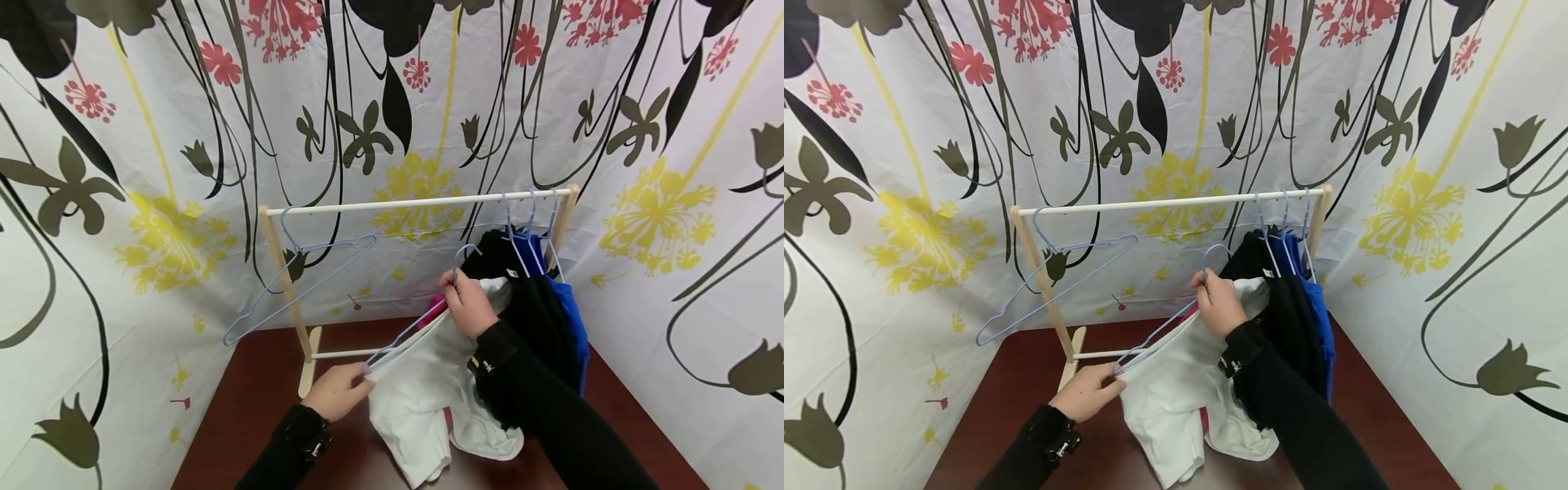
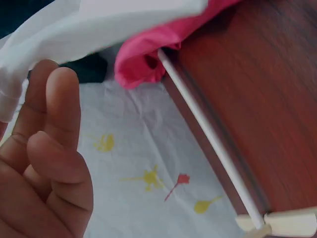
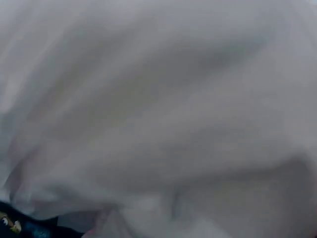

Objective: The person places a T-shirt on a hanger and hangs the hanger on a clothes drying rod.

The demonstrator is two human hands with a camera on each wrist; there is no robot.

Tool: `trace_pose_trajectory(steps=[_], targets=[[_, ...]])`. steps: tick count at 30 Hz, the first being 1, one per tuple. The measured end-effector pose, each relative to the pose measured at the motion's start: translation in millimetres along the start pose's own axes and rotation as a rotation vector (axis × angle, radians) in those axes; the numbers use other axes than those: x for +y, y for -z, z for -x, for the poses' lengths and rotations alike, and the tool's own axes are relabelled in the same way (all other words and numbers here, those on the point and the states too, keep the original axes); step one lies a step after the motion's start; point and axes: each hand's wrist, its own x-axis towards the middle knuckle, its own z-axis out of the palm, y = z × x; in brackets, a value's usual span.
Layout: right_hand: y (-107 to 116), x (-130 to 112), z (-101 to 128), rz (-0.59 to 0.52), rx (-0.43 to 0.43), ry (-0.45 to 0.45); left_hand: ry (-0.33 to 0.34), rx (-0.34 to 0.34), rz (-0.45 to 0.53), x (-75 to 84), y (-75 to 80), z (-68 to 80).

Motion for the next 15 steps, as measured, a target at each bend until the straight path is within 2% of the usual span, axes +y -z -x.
trace_pose_trajectory(steps=[3, 7, 10, 15], targets=[[0.4, 7.0, 1.7, 0.037, -0.001, -0.002, -0.02, 0.007, -0.017, -0.5, 10.0, 5.4], [0.8, 10.2, 3.0, 0.053, -0.01, 0.001, -0.032, 0.049, -0.039, 5.1, 21.6, 7.8], [-1.6, 8.5, 1.7, 0.045, -0.011, 0.019, -0.008, 0.11, -0.057, 13.8, 24.1, 5.2], [-8.0, 4.2, 1.3, 0.032, -0.029, 0.033, 0.03, 0.227, -0.044, 28.9, 19.8, -3.5]])
